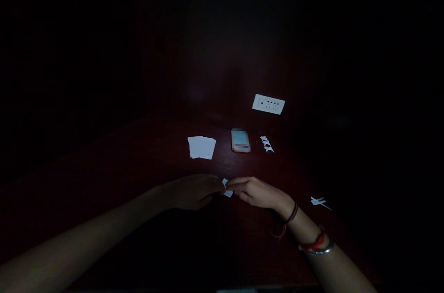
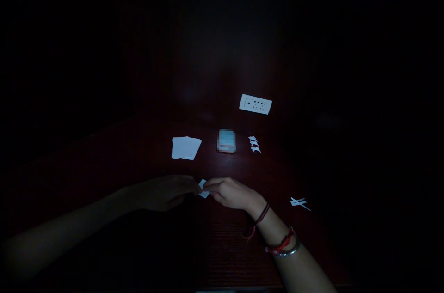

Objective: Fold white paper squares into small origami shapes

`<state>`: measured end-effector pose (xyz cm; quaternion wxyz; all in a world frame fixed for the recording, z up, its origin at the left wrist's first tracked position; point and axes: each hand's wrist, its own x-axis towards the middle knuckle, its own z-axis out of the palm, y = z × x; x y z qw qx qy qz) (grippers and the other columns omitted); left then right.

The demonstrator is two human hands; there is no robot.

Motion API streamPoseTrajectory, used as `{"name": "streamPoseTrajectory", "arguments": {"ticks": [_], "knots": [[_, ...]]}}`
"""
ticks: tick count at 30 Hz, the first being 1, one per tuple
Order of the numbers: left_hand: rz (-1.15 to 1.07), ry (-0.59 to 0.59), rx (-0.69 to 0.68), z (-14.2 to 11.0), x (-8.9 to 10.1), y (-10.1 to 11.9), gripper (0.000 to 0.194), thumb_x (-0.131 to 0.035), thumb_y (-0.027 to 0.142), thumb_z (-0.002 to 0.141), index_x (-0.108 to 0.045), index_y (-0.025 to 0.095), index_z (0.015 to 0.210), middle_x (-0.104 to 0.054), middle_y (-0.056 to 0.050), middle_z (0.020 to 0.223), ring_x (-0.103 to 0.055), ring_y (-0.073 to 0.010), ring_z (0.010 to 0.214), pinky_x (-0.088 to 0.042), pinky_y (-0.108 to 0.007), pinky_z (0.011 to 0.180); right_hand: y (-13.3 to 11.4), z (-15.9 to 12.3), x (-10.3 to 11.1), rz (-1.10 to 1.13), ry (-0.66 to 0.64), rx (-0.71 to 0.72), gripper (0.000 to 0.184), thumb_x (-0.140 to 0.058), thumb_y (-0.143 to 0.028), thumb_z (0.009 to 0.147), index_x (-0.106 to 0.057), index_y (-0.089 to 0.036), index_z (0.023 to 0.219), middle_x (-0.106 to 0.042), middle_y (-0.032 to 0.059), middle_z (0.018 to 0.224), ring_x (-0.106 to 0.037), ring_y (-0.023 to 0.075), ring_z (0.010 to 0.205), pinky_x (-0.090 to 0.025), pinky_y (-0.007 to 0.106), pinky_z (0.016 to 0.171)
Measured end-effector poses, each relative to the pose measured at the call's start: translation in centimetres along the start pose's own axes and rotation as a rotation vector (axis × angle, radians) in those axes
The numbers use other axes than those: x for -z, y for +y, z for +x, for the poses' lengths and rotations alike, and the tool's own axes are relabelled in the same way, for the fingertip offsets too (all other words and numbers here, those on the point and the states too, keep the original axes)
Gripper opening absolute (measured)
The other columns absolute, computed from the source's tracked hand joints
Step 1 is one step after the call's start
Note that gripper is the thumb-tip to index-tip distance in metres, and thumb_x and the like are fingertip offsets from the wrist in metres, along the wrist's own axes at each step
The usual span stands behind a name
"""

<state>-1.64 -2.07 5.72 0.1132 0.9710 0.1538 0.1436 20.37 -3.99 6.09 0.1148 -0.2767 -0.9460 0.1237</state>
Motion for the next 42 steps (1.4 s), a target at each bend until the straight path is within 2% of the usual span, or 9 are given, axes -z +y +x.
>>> {"name": "streamPoseTrajectory", "arguments": {"ticks": [7, 14, 22, 28, 32, 36, 42], "knots": [[0.009, -0.004, 0.025, 0.0, 0.0, 0.1, 0.033, -0.042, 0.005, 0.073, -0.049, 0.018, 0.103, -0.054, -0.005, 0.099, -0.05, -0.0162, 0.089, -0.039, -0.028, 0.08, 0.1, 0.1, 0.0, -0.024, -0.013, -0.008, 0.033, -0.037, -0.007, 0.08, -0.051, -0.014, 0.109, -0.052, 0.0063, 0.11, -0.048, 0.0122, 0.101, -0.039, 0.024, 0.089], [0.024, -0.05, 0.059, 0.0, 0.6, 0.9, 0.025, -0.043, 0.006, 0.07, -0.052, 0.017, 0.091, -0.056, -0.004, 0.088, -0.052, -0.0154, 0.078, -0.04, -0.025, 0.069, 0.2, 0.0, -0.1, -0.044, -0.012, -0.027, 0.032, -0.036, -0.009, 0.081, -0.053, -0.014, 0.107, -0.053, 0.0065, 0.11, -0.049, 0.0127, 0.101, -0.039, 0.026, 0.088], [0.022, -0.038, 0.085, -0.2, 0.5, 0.9, 0.027, -0.042, 0.007, 0.073, -0.052, 0.019, 0.095, -0.057, -0.003, 0.09, -0.053, -0.0164, 0.08, -0.039, -0.026, 0.072, 0.2, 0.0, -0.2, -0.004, 0.016, -0.033, 0.033, -0.038, -0.008, 0.079, -0.052, -0.015, 0.109, -0.053, 0.0054, 0.111, -0.049, 0.0121, 0.1, -0.038, 0.024, 0.089], [-0.023, -0.026, 0.067, -0.5, 0.3, 0.4, 0.029, -0.043, 0.005, 0.072, -0.052, 0.02, 0.095, -0.057, -0.002, 0.09, -0.053, -0.0156, 0.082, -0.039, -0.025, 0.073, 0.4, 0.0, -0.5, 0.023, 0.093, -0.054, 0.03, -0.045, -0.01, 0.077, -0.055, -0.016, 0.104, -0.055, 0.0052, 0.106, -0.051, 0.013, 0.096, -0.039, 0.026, 0.087], [-0.054, -0.012, 0.055, -0.5, 0.4, 0.4, 0.032, -0.042, 0.003, 0.073, -0.051, 0.021, 0.098, -0.055, -0.002, 0.098, -0.05, -0.0152, 0.089, -0.038, -0.026, 0.077, 0.5, -0.1, -0.7, 0.011, 0.133, -0.053, 0.026, -0.048, -0.015, 0.076, -0.057, -0.015, 0.101, -0.056, 0.005, 0.101, -0.052, 0.0127, 0.091, -0.04, 0.024, 0.084], [-0.031, -0.018, 0.047, -0.5, 0.2, 0.3, 0.034, -0.043, 0.004, 0.074, -0.048, 0.021, 0.103, -0.052, -0.003, 0.104, -0.048, -0.0165, 0.094, -0.037, -0.028, 0.081, 0.7, -0.1, -0.7, -0.027, 0.12, -0.059, 0.024, -0.049, -0.018, 0.077, -0.058, -0.016, 0.1, -0.057, 0.0052, 0.099, -0.052, 0.0133, 0.091, -0.04, 0.025, 0.083], [-0.013, -0.006, 0.066, -0.4, -0.2, 0.3, 0.025, -0.044, 0.005, 0.073, -0.05, 0.018, 0.094, -0.054, -0.003, 0.094, -0.051, -0.0157, 0.083, -0.04, -0.026, 0.073, 0.6, -0.1, -0.6, -0.038, 0.104, -0.075, 0.025, -0.048, -0.017, 0.077, -0.058, -0.016, 0.1, -0.057, 0.0054, 0.099, -0.052, 0.0137, 0.091, -0.04, 0.025, 0.083]]}}
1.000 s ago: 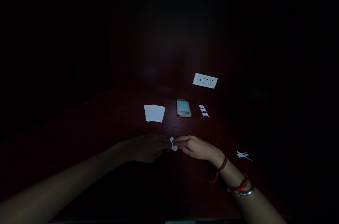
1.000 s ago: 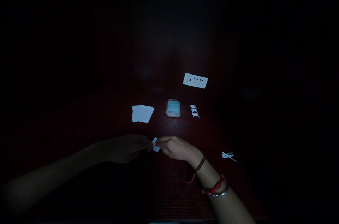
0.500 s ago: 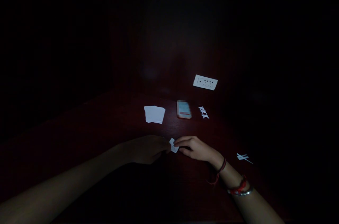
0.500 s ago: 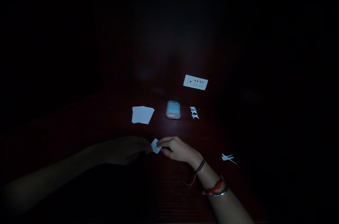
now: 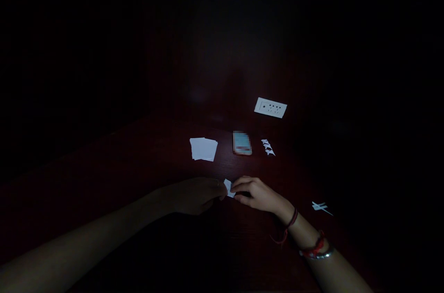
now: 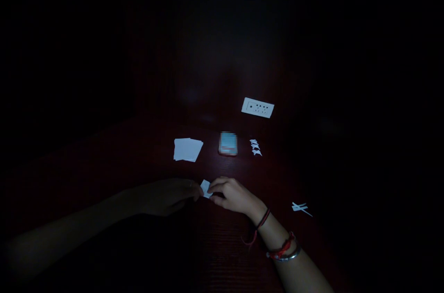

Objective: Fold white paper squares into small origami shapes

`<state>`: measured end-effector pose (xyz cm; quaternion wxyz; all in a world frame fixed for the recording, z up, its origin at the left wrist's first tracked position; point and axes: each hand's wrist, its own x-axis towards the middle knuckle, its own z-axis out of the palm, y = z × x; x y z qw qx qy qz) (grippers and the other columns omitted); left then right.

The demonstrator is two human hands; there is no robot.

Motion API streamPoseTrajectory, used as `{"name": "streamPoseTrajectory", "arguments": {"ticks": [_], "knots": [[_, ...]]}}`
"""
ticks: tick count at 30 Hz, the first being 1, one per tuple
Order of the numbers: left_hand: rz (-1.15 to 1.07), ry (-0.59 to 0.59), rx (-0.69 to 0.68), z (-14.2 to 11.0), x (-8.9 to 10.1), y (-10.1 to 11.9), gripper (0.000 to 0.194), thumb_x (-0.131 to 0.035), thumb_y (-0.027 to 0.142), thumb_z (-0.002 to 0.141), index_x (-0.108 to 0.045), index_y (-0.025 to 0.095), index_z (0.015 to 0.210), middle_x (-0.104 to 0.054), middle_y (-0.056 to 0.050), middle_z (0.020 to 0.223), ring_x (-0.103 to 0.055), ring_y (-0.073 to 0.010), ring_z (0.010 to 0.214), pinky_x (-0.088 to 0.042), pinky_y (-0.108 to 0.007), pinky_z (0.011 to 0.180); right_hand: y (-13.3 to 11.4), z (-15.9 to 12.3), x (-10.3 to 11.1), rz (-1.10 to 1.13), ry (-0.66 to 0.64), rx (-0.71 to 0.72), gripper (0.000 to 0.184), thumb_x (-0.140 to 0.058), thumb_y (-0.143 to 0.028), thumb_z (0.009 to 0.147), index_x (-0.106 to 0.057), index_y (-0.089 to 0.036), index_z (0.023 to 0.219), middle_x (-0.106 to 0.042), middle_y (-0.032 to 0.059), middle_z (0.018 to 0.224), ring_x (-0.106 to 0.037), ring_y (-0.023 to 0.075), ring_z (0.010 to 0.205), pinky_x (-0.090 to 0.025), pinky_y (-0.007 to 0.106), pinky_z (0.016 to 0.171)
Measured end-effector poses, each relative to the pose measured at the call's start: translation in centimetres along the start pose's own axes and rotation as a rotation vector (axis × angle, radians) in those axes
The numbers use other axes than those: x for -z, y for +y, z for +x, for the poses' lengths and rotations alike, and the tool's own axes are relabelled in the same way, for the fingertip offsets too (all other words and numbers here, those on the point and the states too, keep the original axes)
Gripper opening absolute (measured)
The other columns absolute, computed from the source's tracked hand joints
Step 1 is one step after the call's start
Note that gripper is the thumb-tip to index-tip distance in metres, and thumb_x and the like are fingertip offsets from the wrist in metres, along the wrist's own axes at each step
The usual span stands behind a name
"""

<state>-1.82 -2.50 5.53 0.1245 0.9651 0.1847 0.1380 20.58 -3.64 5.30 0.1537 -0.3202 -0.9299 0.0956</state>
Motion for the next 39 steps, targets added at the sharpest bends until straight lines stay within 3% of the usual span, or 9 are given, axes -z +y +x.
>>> {"name": "streamPoseTrajectory", "arguments": {"ticks": [8, 22, 29, 35, 39], "knots": [[-0.006, 0.023, -0.074, 0.12, -0.02, -0.06, 0.03, -0.043, 0.004, 0.071, -0.048, 0.018, 0.096, -0.052, -0.005, 0.098, -0.049, -0.0167, 0.087, -0.039, -0.027, 0.075, -0.41, 0.11, 0.28, 0.018, -0.002, 0.008, 0.029, -0.046, -0.012, 0.077, -0.055, -0.018, 0.104, -0.059, 0.0046, 0.096, -0.053, 0.0136, 0.089, -0.04, 0.026, 0.082], [0.016, 0.039, -0.058, 0.19, -0.07, -0.07, 0.03, -0.045, 0.003, 0.067, -0.052, 0.018, 0.092, -0.055, -0.004, 0.092, -0.05, -0.0169, 0.083, -0.039, -0.027, 0.073, -0.04, 0.21, 0.08, 0.0, -0.021, 0.01, 0.022, -0.047, -0.014, 0.077, -0.06, -0.015, 0.095, -0.059, 0.0052, 0.098, -0.055, 0.0131, 0.089, -0.041, 0.024, 0.082], [0.064, -0.021, -0.031, 0.21, 0.61, 0.31, 0.03, -0.045, 0.005, 0.069, -0.052, 0.02, 0.094, -0.058, -0.002, 0.084, -0.053, -0.0158, 0.074, -0.04, -0.025, 0.064, 0.07, 0.22, -0.05, 0.014, -0.003, 0.01, 0.021, -0.046, -0.017, 0.079, -0.061, -0.015, 0.094, -0.059, 0.0051, 0.096, -0.055, 0.0128, 0.087, -0.042, 0.023, 0.081], [0.075, -0.007, -0.045, 0.04, 0.64, 0.45, 0.031, -0.047, 0.006, 0.069, -0.051, 0.021, 0.096, -0.056, -0.002, 0.092, -0.053, -0.0174, 0.082, -0.04, -0.027, 0.072, 0.04, 0.25, -0.08, 0.006, 0.011, 0.023, 0.022, -0.049, -0.024, 0.078, -0.06, -0.015, 0.095, -0.059, 0.0056, 0.095, -0.054, 0.0135, 0.088, -0.041, 0.024, 0.081], [0.04, 0.025, -0.081, 0.12, 0.1, 0.19, 0.034, -0.043, 0.004, 0.071, -0.049, 0.021, 0.1, -0.053, -0.003, 0.101, -0.05, -0.0166, 0.09, -0.039, -0.027, 0.079, 0.07, 0.2, -0.12, -0.013, 0.009, 0.026, 0.019, -0.045, -0.02, 0.081, -0.061, -0.015, 0.091, -0.06, 0.005, 0.093, -0.054, 0.0128, 0.086, -0.041, 0.023, 0.079]]}}
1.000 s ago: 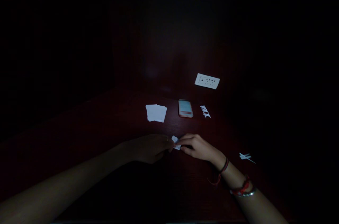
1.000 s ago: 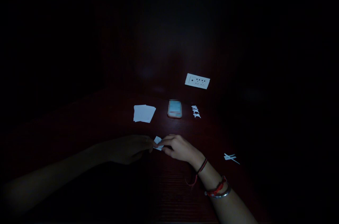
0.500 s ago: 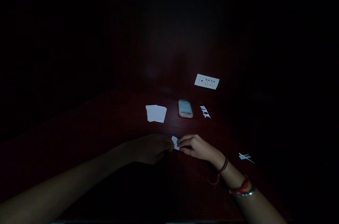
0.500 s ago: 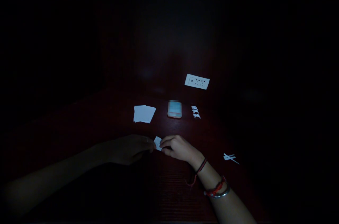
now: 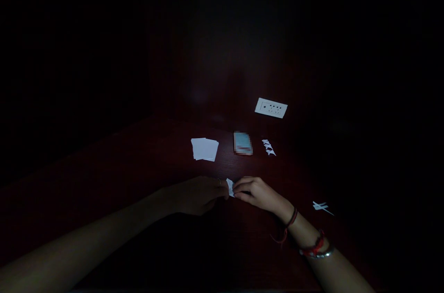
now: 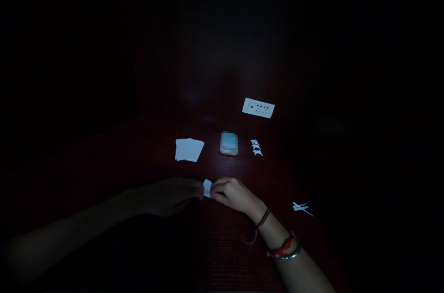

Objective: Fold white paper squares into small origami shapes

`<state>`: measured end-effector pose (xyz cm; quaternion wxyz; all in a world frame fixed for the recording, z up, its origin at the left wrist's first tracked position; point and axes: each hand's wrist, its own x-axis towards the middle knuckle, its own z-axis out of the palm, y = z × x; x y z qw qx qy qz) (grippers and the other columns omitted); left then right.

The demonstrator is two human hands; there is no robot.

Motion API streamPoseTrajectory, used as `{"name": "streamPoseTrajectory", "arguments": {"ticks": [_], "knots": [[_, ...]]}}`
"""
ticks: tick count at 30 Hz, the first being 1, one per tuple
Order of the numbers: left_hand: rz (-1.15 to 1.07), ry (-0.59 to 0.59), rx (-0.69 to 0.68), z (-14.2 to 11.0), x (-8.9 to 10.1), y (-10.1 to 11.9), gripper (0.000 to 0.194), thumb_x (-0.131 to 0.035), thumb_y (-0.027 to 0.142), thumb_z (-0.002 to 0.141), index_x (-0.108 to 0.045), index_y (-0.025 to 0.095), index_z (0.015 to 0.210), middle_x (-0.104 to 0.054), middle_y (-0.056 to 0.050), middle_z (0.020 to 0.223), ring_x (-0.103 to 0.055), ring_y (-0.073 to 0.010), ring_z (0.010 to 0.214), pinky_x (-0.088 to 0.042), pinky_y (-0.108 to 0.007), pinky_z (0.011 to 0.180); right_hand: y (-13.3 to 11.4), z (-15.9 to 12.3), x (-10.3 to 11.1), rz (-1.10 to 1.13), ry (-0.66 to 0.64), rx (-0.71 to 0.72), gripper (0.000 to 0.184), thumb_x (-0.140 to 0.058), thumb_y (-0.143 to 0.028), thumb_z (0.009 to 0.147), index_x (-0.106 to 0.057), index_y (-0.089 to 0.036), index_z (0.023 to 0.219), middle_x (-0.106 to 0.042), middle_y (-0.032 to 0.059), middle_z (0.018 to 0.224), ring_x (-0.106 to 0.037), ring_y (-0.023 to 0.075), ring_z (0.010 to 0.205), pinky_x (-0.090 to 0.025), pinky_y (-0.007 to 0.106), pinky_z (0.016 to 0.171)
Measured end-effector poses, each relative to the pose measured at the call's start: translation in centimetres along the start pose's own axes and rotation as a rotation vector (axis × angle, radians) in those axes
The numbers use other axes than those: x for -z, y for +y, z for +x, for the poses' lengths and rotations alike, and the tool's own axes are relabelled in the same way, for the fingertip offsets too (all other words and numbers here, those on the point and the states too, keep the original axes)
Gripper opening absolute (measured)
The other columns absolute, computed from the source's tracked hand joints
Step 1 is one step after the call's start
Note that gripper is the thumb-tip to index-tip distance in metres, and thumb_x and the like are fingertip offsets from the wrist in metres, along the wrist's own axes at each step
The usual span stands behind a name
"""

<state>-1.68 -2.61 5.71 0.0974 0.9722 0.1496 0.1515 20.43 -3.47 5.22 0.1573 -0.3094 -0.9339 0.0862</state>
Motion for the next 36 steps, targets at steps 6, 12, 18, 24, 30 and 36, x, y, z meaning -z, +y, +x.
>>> {"name": "streamPoseTrajectory", "arguments": {"ticks": [6, 12, 18, 24, 30, 36], "knots": [[0.001, 0.04, -0.022, 0.3, -1.0, -1.0, 0.042, -0.041, 0.004, 0.074, -0.042, 0.02, 0.113, -0.046, -0.005, 0.113, -0.043, -0.0169, 0.103, -0.034, -0.029, 0.089, -0.2, -0.2, 0.1, 0.002, 0.009, -0.02, 0.019, -0.042, -0.017, 0.081, -0.06, -0.015, 0.088, -0.059, 0.004, 0.09, -0.055, 0.0105, 0.079, -0.041, 0.02, 0.075], [0.115, 0.066, -0.084, 0.3, -1.6, -1.9, 0.042, -0.043, 0.005, 0.074, -0.044, 0.021, 0.113, -0.048, -0.005, 0.111, -0.041, -0.019, 0.103, -0.034, -0.034, 0.089, -0.3, -0.1, -0.1, -0.062, 0.001, -0.044, 0.018, -0.048, -0.024, 0.079, -0.058, -0.016, 0.092, -0.059, 0.0038, 0.086, -0.054, 0.0125, 0.08, -0.04, 0.022, 0.074], [0.171, 0.067, -0.052, 0.4, -1.3, -1.6, 0.043, -0.044, 0.006, 0.074, -0.044, 0.023, 0.114, -0.042, -0.006, 0.117, -0.038, -0.0208, 0.107, -0.033, -0.036, 0.089, -0.5, -0.1, -0.1, -0.148, 0.008, -0.023, 0.019, -0.045, -0.025, 0.081, -0.058, -0.016, 0.092, -0.058, 0.0041, 0.084, -0.053, 0.0125, 0.078, -0.038, 0.022, 0.075], [0.165, 0.06, -0.05, 0.2, -1.6, -2.1, 0.048, -0.041, 0.006, 0.076, -0.038, 0.026, 0.119, -0.038, -0.003, 0.124, -0.032, -0.0203, 0.115, -0.03, -0.035, 0.093, -0.7, -0.1, 0.0, -0.252, 0.004, -0.021, 0.02, -0.044, -0.027, 0.081, -0.058, -0.015, 0.089, -0.058, 0.0044, 0.079, -0.052, 0.0133, 0.074, -0.038, 0.023, 0.071], [0.151, 0.005, -0.019, 0.2, -1.0, -1.6, 0.049, -0.042, 0.006, 0.074, -0.04, 0.026, 0.119, -0.042, -0.004, 0.12, -0.038, -0.0198, 0.11, -0.032, -0.033, 0.09, -0.6, -0.1, -0.1, -0.272, 0.023, -0.029, 0.017, -0.041, -0.021, 0.082, -0.057, -0.015, 0.085, -0.057, 0.0027, 0.076, -0.051, 0.0114, 0.069, -0.037, 0.021, 0.069], [0.158, -0.035, 0.018, 0.3, -0.2, -0.8, 0.046, -0.043, 0.01, 0.076, -0.04, 0.027, 0.118, -0.039, -0.004, 0.12, -0.045, -0.018, 0.1, -0.035, -0.031, 0.084, -0.3, -0.2, -0.2, -0.205, 0.064, -0.118, 0.013, -0.043, -0.018, 0.079, -0.056, -0.015, 0.08, -0.055, 0.0025, 0.076, -0.051, 0.0113, 0.071, -0.037, 0.02, 0.067]]}}
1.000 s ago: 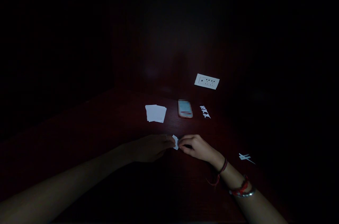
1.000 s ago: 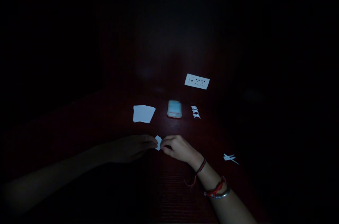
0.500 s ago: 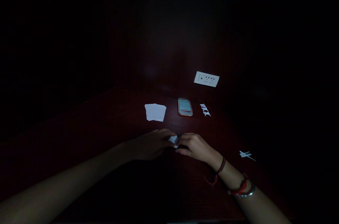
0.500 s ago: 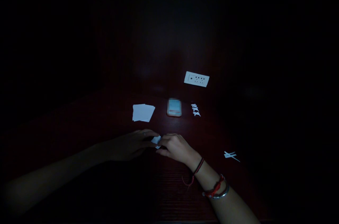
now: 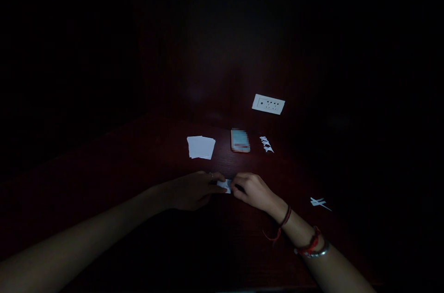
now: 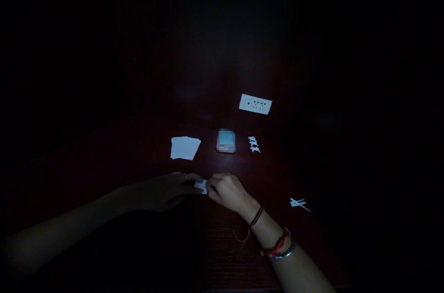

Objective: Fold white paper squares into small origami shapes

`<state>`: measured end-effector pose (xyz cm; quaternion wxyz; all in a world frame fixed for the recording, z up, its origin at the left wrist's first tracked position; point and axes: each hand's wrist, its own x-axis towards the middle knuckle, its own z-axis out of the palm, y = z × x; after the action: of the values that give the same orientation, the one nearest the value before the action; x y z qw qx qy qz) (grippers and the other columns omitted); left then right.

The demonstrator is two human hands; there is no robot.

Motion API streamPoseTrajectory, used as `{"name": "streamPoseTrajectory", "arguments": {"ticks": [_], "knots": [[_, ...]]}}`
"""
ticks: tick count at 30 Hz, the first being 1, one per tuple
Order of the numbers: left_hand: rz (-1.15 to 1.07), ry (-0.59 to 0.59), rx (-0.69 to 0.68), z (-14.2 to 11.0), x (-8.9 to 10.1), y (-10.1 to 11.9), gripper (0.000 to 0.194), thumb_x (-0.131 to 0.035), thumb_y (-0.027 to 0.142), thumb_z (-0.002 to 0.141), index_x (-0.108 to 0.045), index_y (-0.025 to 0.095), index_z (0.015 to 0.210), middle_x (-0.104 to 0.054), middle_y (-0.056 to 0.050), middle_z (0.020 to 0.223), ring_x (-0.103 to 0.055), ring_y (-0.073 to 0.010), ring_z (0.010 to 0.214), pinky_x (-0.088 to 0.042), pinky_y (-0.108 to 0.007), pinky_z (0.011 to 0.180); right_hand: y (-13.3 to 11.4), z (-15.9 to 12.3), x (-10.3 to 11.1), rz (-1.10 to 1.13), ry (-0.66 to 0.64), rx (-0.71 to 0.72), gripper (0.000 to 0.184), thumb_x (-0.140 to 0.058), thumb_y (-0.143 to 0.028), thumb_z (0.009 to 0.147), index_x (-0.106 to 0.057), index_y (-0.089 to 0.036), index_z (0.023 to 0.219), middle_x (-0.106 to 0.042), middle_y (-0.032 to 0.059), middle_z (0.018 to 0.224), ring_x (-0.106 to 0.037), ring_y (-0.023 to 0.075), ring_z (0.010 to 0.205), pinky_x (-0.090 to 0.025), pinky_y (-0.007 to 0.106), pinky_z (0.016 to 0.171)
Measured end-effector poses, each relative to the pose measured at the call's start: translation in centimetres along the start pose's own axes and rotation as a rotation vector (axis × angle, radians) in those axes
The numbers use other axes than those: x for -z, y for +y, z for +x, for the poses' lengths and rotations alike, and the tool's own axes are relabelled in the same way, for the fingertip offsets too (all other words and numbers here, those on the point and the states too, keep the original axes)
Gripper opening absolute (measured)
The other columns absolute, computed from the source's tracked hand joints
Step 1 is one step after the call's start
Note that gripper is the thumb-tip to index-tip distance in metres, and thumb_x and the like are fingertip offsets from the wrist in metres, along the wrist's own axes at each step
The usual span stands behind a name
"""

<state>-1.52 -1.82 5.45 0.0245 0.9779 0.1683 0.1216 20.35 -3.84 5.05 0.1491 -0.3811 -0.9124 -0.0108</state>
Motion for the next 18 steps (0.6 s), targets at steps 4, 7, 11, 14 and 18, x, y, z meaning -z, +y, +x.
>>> {"name": "streamPoseTrajectory", "arguments": {"ticks": [4, 7, 11, 14, 18], "knots": [[0.021, 0.012, -0.017, 0.0, -0.28, -0.21, 0.052, -0.043, 0.008, 0.073, -0.037, 0.028, 0.12, -0.037, -0.003, 0.123, -0.039, -0.0204, 0.107, -0.032, -0.035, 0.088, 0.08, 0.05, -0.24, 0.049, 0.015, -0.053, 0.007, -0.048, -0.014, 0.074, -0.054, -0.016, 0.078, -0.054, 0.0015, 0.076, -0.05, 0.0113, 0.072, -0.037, 0.02, 0.068], [0.016, 0.013, -0.034, 0.09, -0.55, -0.38, 0.053, -0.044, 0.007, 0.072, -0.038, 0.028, 0.12, -0.041, -0.002, 0.121, -0.038, -0.02, 0.107, -0.032, -0.034, 0.088, 0.05, 0.11, -0.43, 0.074, 0.02, -0.057, 0.006, -0.049, -0.013, 0.073, -0.054, -0.016, 0.075, -0.053, 0.0012, 0.075, -0.048, 0.0117, 0.073, -0.037, 0.021, 0.07], [0.009, 0.02, -0.033, 0.12, -0.75, -0.51, 0.05, -0.044, 0.009, 0.074, -0.038, 0.027, 0.12, -0.042, -0.002, 0.12, -0.04, -0.0198, 0.105, -0.033, -0.033, 0.088, -0.08, 0.15, -0.55, 0.088, 0.036, -0.062, 0.008, -0.047, -0.016, 0.076, -0.055, -0.016, 0.078, -0.052, 0.0021, 0.076, -0.048, 0.012, 0.075, -0.038, 0.022, 0.07], [-0.003, 0.026, -0.038, 0.06, -0.81, -0.53, 0.05, -0.044, 0.009, 0.075, -0.038, 0.027, 0.121, -0.042, -0.002, 0.12, -0.04, -0.0195, 0.105, -0.033, -0.033, 0.088, -0.13, 0.18, -0.62, 0.097, 0.048, -0.079, 0.011, -0.044, -0.017, 0.078, -0.055, -0.016, 0.078, -0.052, 0.0025, 0.075, -0.048, 0.0119, 0.075, -0.038, 0.022, 0.07], [-0.024, 0.043, -0.052, 0.04, -0.75, -0.51, 0.049, -0.043, 0.009, 0.075, -0.038, 0.027, 0.121, -0.043, -0.002, 0.12, -0.04, -0.0189, 0.106, -0.033, -0.032, 0.089, 0.01, 0.23, -0.86, 0.139, 0.057, -0.13, 0.011, -0.045, -0.015, 0.077, -0.055, -0.016, 0.075, -0.051, 0.0023, 0.075, -0.049, 0.0109, 0.072, -0.038, 0.021, 0.067]]}}
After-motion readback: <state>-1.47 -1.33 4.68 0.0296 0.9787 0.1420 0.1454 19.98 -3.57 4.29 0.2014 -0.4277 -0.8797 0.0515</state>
